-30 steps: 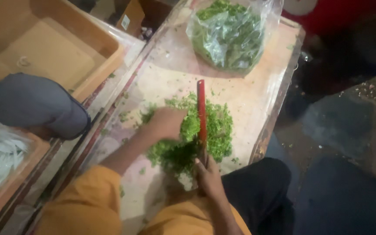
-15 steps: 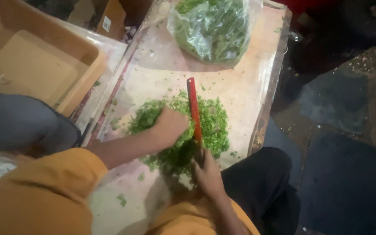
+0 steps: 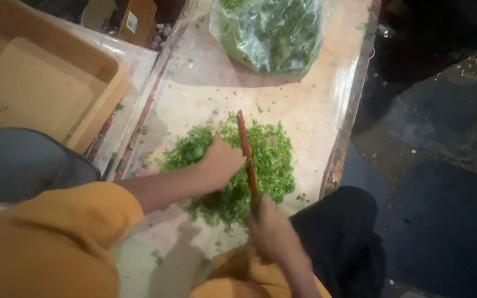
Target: The person uses a knife to finely chop green leafy vegetables on a wooden cutting board.
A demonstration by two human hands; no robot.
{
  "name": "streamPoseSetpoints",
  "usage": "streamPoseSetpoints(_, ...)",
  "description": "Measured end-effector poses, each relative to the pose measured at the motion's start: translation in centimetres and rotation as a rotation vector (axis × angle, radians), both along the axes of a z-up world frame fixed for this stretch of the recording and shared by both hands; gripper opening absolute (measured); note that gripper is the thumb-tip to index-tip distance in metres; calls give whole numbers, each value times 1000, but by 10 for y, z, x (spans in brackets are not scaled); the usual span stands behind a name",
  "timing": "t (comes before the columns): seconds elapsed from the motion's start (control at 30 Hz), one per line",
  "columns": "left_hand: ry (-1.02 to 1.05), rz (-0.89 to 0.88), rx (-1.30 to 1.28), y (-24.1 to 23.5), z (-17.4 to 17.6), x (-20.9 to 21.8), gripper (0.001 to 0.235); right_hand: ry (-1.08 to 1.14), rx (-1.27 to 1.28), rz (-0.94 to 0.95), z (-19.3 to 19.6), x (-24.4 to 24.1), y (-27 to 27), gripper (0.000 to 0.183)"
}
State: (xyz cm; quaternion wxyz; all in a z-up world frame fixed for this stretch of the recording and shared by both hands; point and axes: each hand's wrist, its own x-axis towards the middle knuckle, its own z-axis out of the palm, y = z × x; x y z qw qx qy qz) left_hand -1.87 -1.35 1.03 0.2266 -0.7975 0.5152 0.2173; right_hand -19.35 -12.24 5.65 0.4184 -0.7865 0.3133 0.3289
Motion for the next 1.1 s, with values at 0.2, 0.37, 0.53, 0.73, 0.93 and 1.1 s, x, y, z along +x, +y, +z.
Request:
streamPoseSetpoints(0.2, 100, 71, 0, 0, 22, 0, 34, -532, -428, 279, -69, 20, 28, 61)
streamPoseSetpoints(0.37, 169, 222, -30, 3, 37, 6, 26, -180, -139, 209, -30, -3, 0, 35)
streamPoseSetpoints(0.53, 191, 279, -63, 2, 27, 2, 36, -364, -214, 152, -75, -7, 35, 61)
streamPoseSetpoints(0.73, 137, 268, -81, 4, 39, 0, 43, -121, -84, 172, -37, -6, -8, 43)
streamPoseSetpoints(0.93, 91, 250, -104, 3, 27, -7, 29, -291, -281, 237, -72, -7, 36, 66)
streamPoseSetpoints(1.1, 75, 239, 9, -3, 22, -8, 28, -110, 115, 102, 4, -2, -17, 35)
